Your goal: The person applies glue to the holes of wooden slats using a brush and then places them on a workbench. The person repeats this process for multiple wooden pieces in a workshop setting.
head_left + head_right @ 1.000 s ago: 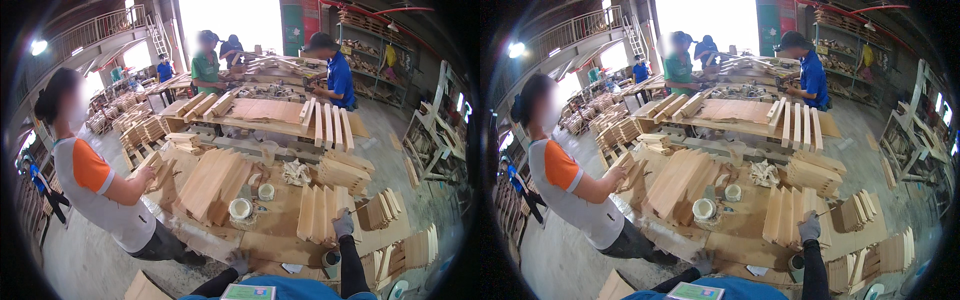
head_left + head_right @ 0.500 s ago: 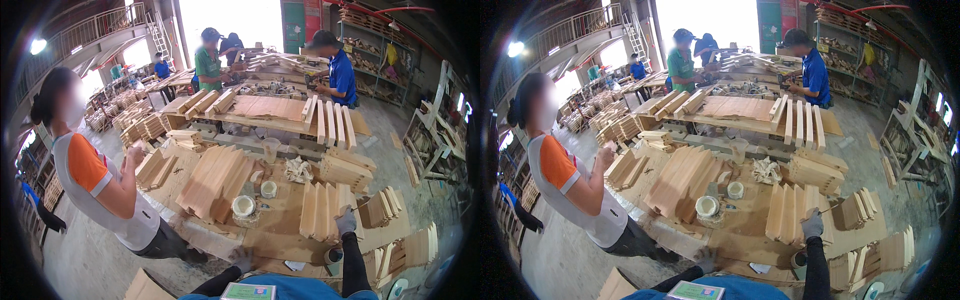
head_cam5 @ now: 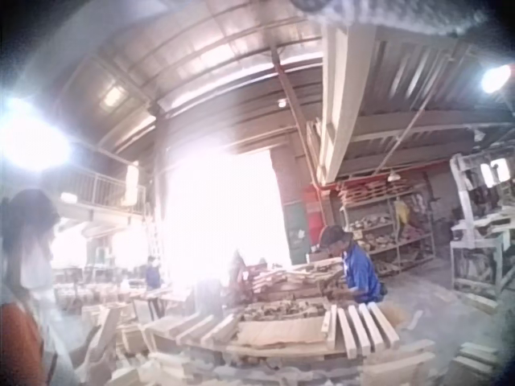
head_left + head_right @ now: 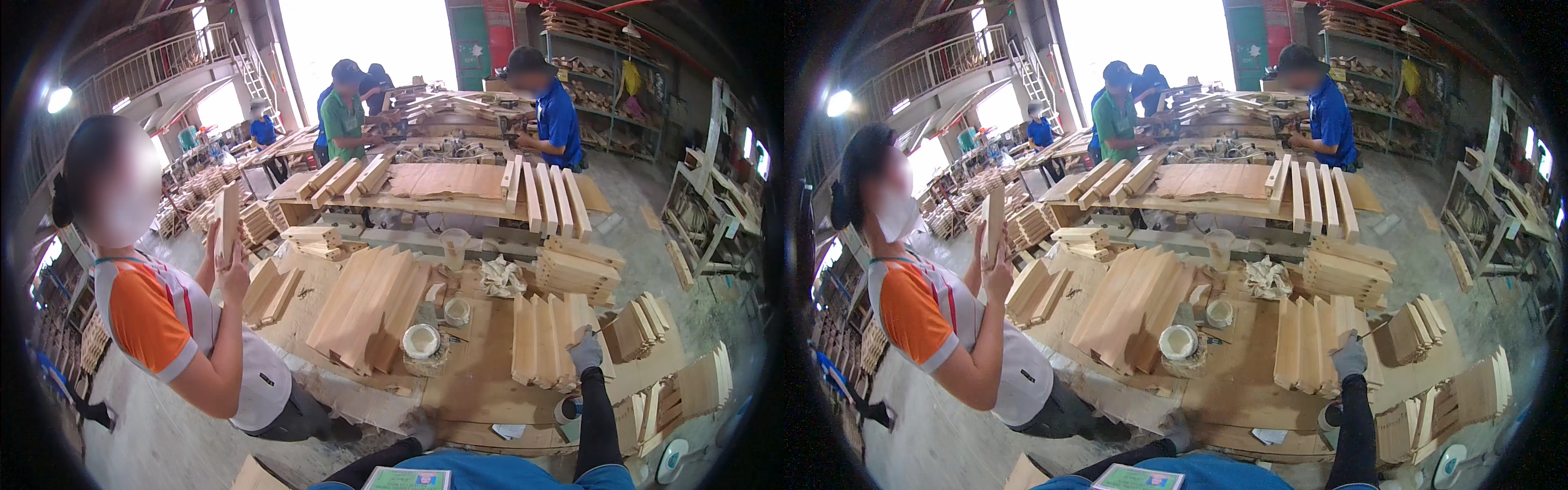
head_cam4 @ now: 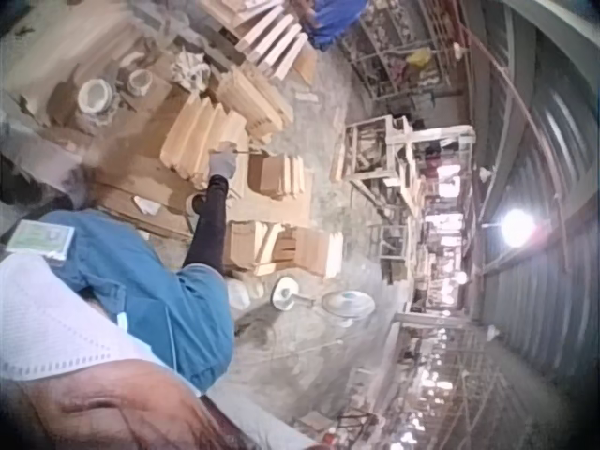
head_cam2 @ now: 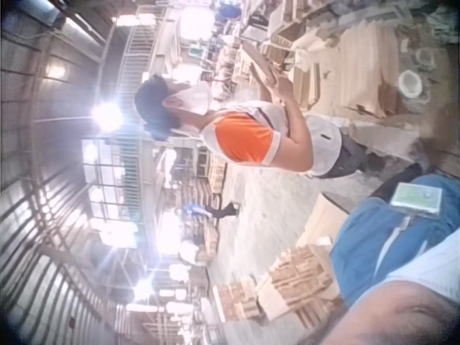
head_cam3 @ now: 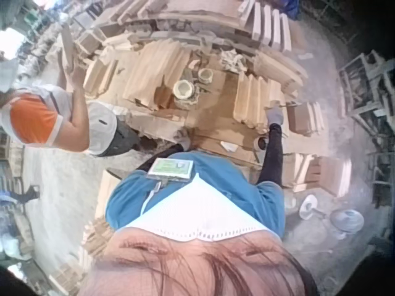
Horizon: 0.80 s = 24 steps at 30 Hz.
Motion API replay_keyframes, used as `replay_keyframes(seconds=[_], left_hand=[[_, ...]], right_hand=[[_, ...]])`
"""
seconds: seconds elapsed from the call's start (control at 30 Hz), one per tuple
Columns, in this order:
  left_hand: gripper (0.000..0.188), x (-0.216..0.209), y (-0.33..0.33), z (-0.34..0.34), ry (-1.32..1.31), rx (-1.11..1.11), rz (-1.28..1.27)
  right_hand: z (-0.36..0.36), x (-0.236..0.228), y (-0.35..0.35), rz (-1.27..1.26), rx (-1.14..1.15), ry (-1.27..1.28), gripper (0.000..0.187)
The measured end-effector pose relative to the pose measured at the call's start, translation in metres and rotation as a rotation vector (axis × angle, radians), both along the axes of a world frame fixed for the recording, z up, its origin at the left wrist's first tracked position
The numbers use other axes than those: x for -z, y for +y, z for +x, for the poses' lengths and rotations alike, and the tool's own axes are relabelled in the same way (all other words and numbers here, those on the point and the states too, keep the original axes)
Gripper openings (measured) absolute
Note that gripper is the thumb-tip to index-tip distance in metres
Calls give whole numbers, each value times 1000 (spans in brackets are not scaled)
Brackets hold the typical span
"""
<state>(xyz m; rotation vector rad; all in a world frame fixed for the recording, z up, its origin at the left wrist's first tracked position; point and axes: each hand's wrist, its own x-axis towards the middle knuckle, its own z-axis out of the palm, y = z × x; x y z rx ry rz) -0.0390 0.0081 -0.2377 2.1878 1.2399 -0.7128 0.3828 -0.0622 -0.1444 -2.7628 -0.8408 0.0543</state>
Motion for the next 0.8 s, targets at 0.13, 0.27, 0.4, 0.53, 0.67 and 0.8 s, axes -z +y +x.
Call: replay_keyframes(seconds=[0.13, 0.27, 0.4, 0.53, 0.67, 0.8], left_hand=[[92, 20, 0, -5, 78, 59, 31], [79, 51, 5, -6, 33, 300, 37], [75, 117, 10, -13, -86, 253, 92], [77, 82, -1, -17, -178, 144, 270], [99, 50, 0, -12, -137, 148, 143], [105, 90, 4, -8, 28, 100, 125]], right_hand=[[-4, 3, 5, 14, -13, -1, 86], [-9, -8, 6, -16, -6, 4, 86], [-3, 1, 2, 26, -22, -26, 86], [1, 8, -1, 33, -15, -35, 85], [-6, -11, 0, 23, -3, 57, 83], [-11, -9, 6, 39, -13, 38, 79]])
